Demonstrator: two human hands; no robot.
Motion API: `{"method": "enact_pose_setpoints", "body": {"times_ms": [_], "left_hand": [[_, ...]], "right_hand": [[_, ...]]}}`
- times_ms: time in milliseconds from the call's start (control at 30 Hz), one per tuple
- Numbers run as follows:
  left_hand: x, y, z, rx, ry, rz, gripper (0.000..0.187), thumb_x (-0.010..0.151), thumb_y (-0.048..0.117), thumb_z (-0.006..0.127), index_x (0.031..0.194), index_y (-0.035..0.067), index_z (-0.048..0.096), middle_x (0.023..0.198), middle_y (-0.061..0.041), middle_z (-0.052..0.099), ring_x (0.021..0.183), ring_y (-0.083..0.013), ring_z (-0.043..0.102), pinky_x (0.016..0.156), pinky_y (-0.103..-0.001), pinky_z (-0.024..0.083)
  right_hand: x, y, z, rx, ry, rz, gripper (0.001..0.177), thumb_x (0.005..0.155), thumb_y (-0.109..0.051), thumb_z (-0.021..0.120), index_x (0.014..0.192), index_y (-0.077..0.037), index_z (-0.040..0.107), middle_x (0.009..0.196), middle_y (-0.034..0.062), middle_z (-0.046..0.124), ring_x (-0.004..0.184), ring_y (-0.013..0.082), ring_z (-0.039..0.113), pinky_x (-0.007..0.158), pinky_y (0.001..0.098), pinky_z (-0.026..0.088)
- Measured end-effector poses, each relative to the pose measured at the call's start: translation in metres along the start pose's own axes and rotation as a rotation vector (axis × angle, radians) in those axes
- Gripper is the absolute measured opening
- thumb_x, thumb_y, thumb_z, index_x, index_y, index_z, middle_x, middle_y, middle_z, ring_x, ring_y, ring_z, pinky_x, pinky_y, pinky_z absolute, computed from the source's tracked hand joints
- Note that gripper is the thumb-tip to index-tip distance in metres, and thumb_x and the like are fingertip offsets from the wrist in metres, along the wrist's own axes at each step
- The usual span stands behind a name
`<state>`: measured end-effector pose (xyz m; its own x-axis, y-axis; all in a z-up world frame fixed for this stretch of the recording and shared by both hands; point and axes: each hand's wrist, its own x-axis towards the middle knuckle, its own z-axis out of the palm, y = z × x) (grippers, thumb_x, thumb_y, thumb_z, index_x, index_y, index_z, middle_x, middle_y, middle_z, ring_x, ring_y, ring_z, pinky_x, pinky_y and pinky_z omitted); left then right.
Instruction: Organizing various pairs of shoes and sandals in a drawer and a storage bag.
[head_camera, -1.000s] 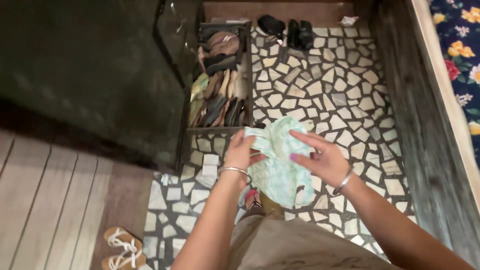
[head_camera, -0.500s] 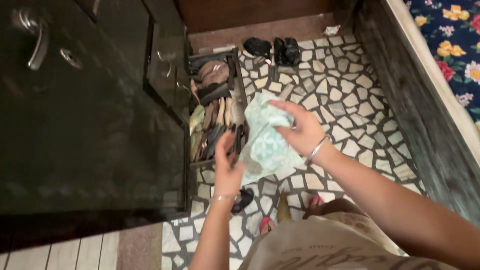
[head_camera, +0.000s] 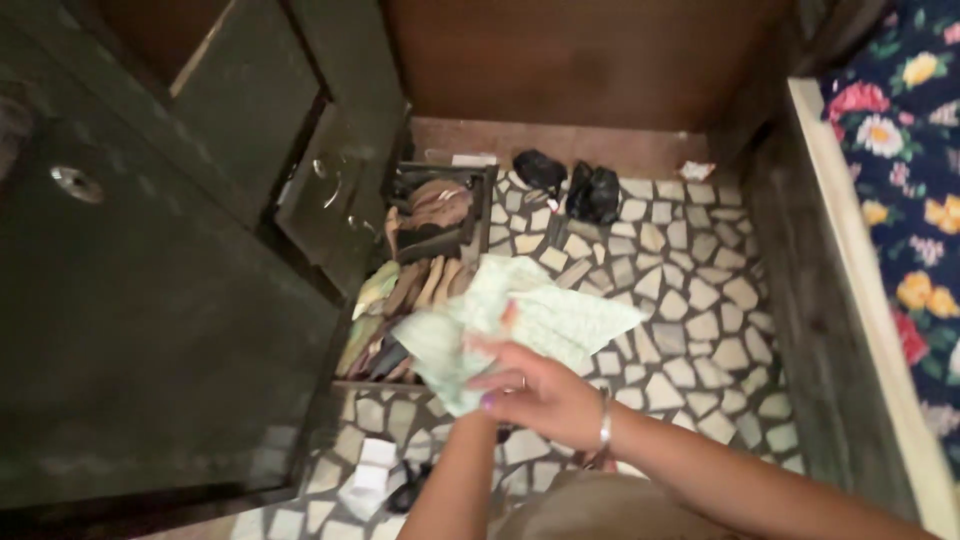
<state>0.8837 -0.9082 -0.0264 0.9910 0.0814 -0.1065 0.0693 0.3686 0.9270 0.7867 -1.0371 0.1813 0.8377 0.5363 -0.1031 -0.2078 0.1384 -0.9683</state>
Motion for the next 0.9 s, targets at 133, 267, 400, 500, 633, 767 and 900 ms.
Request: {"method": "enact_pose_setpoints", "body": {"times_ms": [133,267,400,500,633,767,900], "left_hand": [[-0.002,0.085,0.067,-0.460,0.240,-0.351,0.062,0.091,0.041,0.067,0.144,0.009,0.056,0.134,-0.008,0.069,0.122,-0.0279,0.064,0.105,-0.041,0.050],[0.015,0.090,0.098,-0.489,0.214,-0.154,0.065,0.086,0.034,0.073,0.144,0.013,0.053,0.140,-0.002,0.064,0.128,-0.0228,0.061,0.111,-0.041,0.049],[0.056,0.081,0.128,-0.601,0.045,-0.288,0.067,0.092,0.049,0.065,0.144,0.008,0.055,0.140,-0.008,0.064,0.129,-0.0254,0.061,0.110,-0.042,0.049],[0.102,0.080,0.154,-0.671,-0.053,-0.329,0.070,0.093,0.054,0.063,0.144,0.006,0.055,0.138,-0.010,0.066,0.127,-0.0267,0.062,0.108,-0.043,0.050],[0.179,0.086,0.173,-0.579,0.060,-0.461,0.077,0.084,0.059,0.068,0.143,0.011,0.058,0.130,-0.006,0.071,0.119,-0.0246,0.067,0.102,-0.042,0.051],[0.250,0.056,0.172,-0.707,0.351,-0.462,0.075,0.080,0.045,0.080,0.143,0.009,0.060,0.125,-0.006,0.072,0.113,-0.0265,0.069,0.099,-0.044,0.054],[0.308,0.007,0.132,0.064,0.918,-0.055,0.105,0.062,0.023,0.099,0.149,-0.002,0.045,0.131,-0.021,0.059,0.115,-0.0357,0.063,0.094,-0.046,0.055]], "right_hand": [[-0.014,-0.049,-0.105,-0.892,0.010,-0.258,0.033,0.095,-0.016,0.073,0.127,-0.019,0.072,0.130,0.0032,0.077,0.118,0.0194,0.077,0.104,0.0312,0.060],[0.021,-0.094,-0.197,-1.222,0.085,-0.477,0.085,0.073,-0.031,0.086,0.145,-0.014,0.046,0.152,0.0226,0.044,0.140,0.0390,0.043,0.112,0.0425,0.040],[0.064,-0.099,-0.249,-1.210,-0.087,-0.254,0.132,0.058,-0.045,0.096,0.160,-0.008,0.020,0.158,0.0296,0.031,0.145,0.0431,0.027,0.114,0.0464,0.030],[0.110,-0.084,-0.283,-1.257,-0.128,-0.202,0.128,0.053,-0.046,0.096,0.153,-0.007,0.027,0.148,0.0261,0.044,0.139,0.0427,0.033,0.112,0.0478,0.031],[0.177,-0.065,-0.327,-1.240,-0.050,-0.109,0.094,0.054,-0.044,0.090,0.133,-0.008,0.053,0.127,0.0189,0.063,0.120,0.0358,0.059,0.105,0.0446,0.045],[0.241,-0.043,-0.379,-1.224,-0.107,0.028,0.092,0.052,-0.040,0.091,0.132,-0.008,0.057,0.118,0.0169,0.066,0.114,0.0347,0.062,0.102,0.0426,0.047],[0.318,-0.049,-0.402,-1.309,-0.377,-0.151,0.102,0.046,-0.041,0.096,0.132,-0.006,0.055,0.140,0.0236,0.050,0.126,0.0387,0.051,0.107,0.0448,0.041]]}}
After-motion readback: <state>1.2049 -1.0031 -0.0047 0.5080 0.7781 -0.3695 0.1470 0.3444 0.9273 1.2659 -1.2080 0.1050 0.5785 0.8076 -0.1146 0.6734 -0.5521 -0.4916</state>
